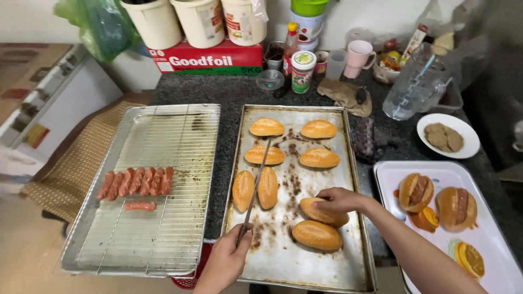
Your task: The recorder prepares hot dogs by slicing buns, placing sausages inside, drizzling sauce using a piping bag, and arranging them on a tray.
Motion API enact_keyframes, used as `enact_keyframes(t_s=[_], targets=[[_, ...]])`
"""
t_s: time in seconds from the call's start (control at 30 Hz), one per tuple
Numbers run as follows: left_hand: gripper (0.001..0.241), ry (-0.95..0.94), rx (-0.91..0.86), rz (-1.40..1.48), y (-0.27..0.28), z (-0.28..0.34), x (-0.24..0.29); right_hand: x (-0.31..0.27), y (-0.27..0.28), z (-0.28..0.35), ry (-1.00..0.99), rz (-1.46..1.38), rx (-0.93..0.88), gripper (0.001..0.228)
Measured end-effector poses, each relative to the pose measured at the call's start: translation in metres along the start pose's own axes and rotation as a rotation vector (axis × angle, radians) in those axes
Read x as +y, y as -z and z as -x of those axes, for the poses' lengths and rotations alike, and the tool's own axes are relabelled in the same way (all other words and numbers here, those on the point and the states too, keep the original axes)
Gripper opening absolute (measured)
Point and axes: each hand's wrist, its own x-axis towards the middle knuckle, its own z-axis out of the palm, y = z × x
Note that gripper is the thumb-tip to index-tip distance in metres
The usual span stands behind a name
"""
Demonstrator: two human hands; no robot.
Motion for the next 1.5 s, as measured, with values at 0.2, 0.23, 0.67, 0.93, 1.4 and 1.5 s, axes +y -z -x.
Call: enact_keyframes(t_s=[0.2, 0.23, 0.67, 0.93, 1.4, 1.5], targets=[[0.028, -0.123, 0.108, -0.040, -0.024, 0.017, 0.015, -0.016, 0.022, 0.014, -0.020, -0.633, 0.067, 0.086], [0.029, -0.137, 0.123, -0.053, -0.026, 0.021, 0.022, -0.024, 0.030, 0.023, -0.025, -0.895, 0.070, 0.082], [0.034, -0.324, 0.174, -0.309, -0.084, 0.016, 0.151, -0.078, 0.047, 0.059, 0.615, -1.914, -0.136, 0.065], [0.032, -0.402, 0.242, -0.409, -0.083, 0.021, 0.153, -0.096, 0.029, 0.050, 0.542, -1.922, 0.131, 0.058], [0.028, -0.367, 0.247, -0.403, -0.078, 0.021, 0.127, -0.123, 0.006, 0.045, 0.548, -1.905, 0.124, 0.057], [0.026, -0.403, 0.230, -0.390, -0.073, 0.027, 0.123, -0.127, 0.007, 0.042, 0.533, -1.929, 0.120, 0.056]])
